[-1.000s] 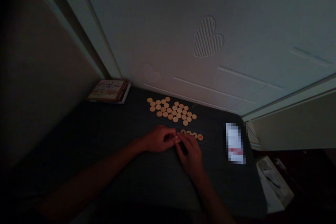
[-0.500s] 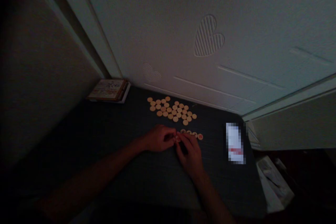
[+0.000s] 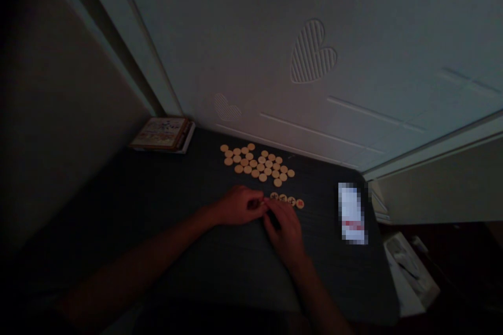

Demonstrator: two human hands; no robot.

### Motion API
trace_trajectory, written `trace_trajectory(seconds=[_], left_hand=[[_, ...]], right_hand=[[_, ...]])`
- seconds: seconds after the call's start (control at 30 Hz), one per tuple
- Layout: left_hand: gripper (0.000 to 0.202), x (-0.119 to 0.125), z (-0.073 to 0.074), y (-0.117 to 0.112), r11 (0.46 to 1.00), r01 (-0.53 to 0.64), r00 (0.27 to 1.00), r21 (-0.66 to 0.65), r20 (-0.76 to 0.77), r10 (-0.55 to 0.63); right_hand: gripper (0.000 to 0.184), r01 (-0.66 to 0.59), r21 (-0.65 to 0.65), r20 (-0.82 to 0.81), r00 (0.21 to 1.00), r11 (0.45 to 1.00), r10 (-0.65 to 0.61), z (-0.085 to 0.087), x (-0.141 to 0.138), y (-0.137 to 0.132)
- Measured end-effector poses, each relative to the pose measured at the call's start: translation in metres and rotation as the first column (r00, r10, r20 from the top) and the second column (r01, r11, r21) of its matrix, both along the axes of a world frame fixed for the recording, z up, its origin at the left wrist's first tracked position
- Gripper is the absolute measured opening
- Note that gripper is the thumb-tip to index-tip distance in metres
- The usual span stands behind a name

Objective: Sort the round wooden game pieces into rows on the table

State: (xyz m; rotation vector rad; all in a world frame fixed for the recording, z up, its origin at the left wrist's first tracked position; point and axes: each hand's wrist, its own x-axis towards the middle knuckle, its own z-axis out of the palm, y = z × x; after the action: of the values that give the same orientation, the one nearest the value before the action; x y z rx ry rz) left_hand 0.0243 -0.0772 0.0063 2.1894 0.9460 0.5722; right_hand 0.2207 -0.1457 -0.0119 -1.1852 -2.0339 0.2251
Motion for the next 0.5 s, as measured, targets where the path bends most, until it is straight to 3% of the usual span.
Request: trace_trajectory(seconds=[0.5], left_hand=[[0.024, -0.0014, 0.0002, -0.0003, 1.0, 0.015, 1.0, 0.021, 0.005, -0.015]], right_hand=[[0.038, 0.035, -0.041, -0.028, 0.999, 0.999, -0.036, 0.0043, -0.0021, -0.0019]])
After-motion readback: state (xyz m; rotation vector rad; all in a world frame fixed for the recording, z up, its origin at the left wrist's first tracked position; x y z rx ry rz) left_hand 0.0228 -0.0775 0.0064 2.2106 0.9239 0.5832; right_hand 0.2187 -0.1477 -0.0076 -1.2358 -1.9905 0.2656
